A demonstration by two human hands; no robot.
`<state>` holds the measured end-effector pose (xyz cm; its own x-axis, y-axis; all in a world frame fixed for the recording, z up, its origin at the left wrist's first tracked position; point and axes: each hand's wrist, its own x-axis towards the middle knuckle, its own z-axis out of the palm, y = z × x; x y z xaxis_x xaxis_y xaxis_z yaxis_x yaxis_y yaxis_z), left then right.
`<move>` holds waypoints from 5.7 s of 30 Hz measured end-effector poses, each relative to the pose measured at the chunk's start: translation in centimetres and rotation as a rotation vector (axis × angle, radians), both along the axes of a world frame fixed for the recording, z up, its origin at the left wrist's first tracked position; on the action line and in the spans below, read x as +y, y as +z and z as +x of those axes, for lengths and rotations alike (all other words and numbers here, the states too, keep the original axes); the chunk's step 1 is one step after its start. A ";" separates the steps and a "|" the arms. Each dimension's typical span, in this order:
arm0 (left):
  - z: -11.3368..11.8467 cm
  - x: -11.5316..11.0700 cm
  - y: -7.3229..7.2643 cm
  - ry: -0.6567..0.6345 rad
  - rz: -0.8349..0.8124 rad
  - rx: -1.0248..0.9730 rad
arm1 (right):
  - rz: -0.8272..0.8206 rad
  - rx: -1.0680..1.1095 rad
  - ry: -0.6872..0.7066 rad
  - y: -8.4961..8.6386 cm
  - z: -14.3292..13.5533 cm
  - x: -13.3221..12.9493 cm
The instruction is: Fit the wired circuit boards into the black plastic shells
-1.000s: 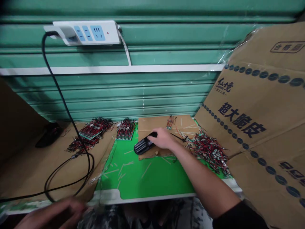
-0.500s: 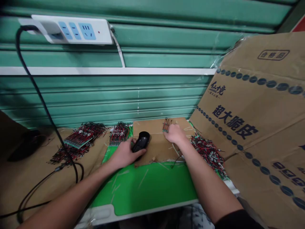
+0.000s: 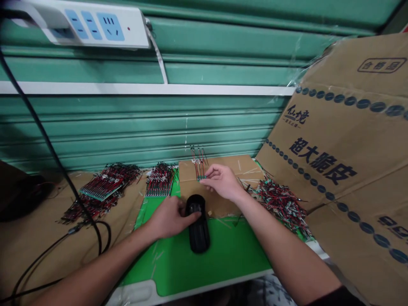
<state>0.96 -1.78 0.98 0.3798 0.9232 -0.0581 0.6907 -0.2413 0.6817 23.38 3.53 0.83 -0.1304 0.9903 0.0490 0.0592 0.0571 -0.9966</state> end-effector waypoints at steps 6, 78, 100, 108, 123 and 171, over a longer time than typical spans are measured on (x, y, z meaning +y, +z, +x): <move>0.1 0.8 0.0 0.123 0.154 -0.457 | 0.017 0.176 0.072 -0.5 -2.9 -1.6; 0.3 2.9 -1.6 0.338 0.173 -0.853 | 0.196 -0.088 -0.173 0.7 -1.4 -1.3; 0.6 2.7 -1.2 0.317 0.172 -0.936 | 0.300 -0.666 -0.118 0.2 -0.2 -0.8; 0.9 2.2 -1.5 0.222 0.114 -0.901 | 0.434 -0.760 -0.285 0.9 -0.6 -1.8; 0.5 2.5 -1.1 0.198 0.170 -0.895 | 0.412 -0.377 0.079 0.0 -3.1 -3.3; 0.6 2.7 -1.0 0.241 -0.124 -0.974 | -0.027 0.118 0.130 0.5 -2.8 -2.2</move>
<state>1.58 0.90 0.00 0.1172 0.9901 0.0770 -0.1590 -0.0578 0.9856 20.56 1.37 1.33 -0.2526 0.9665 0.0453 -0.0648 0.0298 -0.9975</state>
